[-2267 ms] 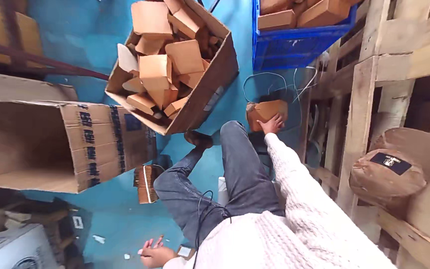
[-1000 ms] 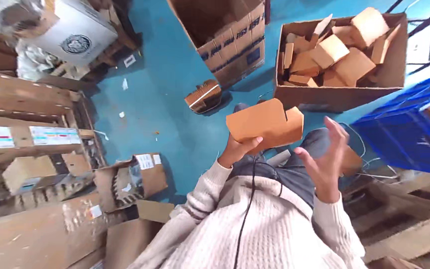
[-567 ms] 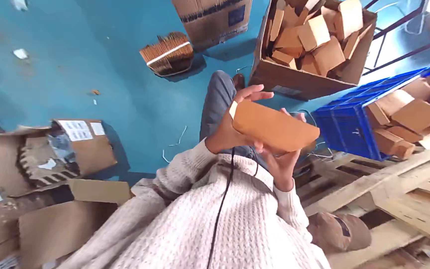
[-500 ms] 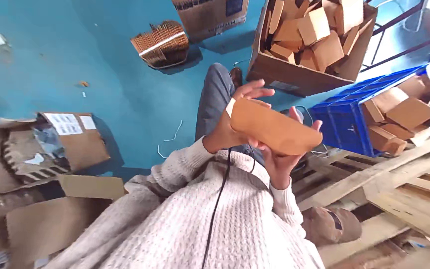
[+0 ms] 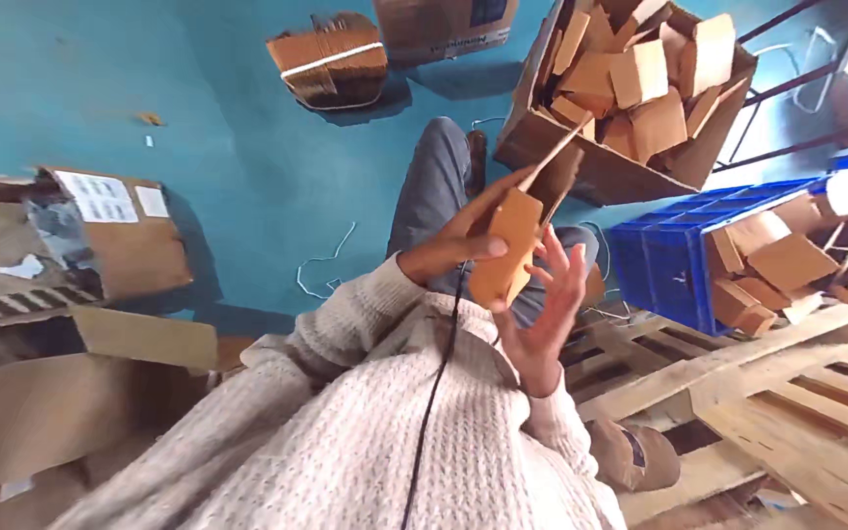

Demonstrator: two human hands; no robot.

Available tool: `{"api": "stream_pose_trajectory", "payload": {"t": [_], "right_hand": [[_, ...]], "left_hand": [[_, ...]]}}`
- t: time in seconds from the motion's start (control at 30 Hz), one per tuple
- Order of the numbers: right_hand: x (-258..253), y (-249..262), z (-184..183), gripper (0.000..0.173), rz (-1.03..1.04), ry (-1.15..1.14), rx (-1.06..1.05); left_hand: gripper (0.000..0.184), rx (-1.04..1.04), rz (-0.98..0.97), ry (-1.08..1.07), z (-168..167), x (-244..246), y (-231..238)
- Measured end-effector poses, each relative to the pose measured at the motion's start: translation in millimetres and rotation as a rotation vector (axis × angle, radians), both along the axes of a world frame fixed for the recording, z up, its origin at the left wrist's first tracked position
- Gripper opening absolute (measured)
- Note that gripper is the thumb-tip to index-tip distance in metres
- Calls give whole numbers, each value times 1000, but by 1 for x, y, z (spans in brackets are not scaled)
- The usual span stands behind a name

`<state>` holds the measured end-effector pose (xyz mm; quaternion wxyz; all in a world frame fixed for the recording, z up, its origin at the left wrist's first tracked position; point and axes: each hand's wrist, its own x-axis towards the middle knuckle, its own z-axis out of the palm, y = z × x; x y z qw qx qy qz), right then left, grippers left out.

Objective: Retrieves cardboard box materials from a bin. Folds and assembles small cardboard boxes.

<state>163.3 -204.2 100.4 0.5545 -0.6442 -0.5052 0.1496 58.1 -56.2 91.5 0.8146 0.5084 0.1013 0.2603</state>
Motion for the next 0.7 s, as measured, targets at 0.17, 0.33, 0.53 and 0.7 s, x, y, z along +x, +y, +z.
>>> {"api": "stream_pose_trajectory", "payload": {"t": [0.17, 0.33, 0.53, 0.7], "right_hand": [[38, 13, -11, 93, -58, 268, -21], [29, 14, -23, 106, -324, 193, -121], [32, 1, -23, 65, -336, 45, -21], [33, -7, -33, 40, -247, 96, -50]], "left_hand": [[35, -299, -160, -160, -11, -15, -4], [46, 67, 107, 283, 8, 0, -4], [53, 262, 300, 143, -5, 10, -22], [49, 351, 359, 166, -13, 9, -29]]}}
